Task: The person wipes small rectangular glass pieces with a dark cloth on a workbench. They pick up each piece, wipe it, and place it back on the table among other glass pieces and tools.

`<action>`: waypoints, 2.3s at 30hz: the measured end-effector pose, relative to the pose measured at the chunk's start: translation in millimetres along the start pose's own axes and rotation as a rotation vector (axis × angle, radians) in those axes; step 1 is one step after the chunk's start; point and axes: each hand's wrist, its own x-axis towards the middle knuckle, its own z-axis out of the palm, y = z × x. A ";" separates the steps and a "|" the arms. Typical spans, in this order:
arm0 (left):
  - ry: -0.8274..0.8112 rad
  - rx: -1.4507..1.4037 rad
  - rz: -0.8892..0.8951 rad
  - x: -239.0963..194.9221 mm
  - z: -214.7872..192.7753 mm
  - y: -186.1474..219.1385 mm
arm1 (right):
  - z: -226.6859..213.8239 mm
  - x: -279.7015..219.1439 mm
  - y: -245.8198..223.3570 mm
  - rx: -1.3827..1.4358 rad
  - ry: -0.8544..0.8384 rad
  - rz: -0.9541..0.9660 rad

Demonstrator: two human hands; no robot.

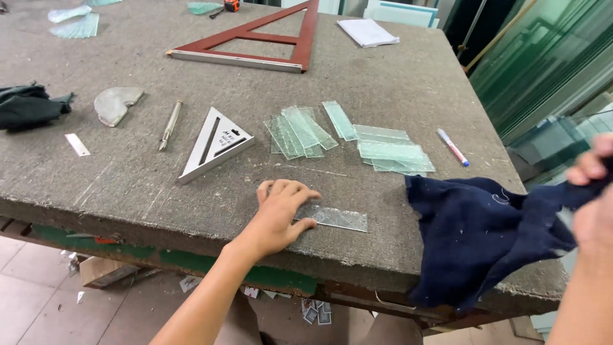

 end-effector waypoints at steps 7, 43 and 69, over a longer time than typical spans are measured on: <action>0.075 0.036 -0.170 -15.6 -9.2 -6.6 | 242.9 -92.3 -18.9 -0.920 -0.429 0.182; 0.025 -0.050 -0.121 -11.5 -21.2 -1.5 | 265.9 -92.9 47.4 -1.271 -1.244 -0.461; 0.167 0.009 0.038 -19.6 -14.5 -0.5 | 215.9 -92.5 37.2 -1.299 -0.821 -0.174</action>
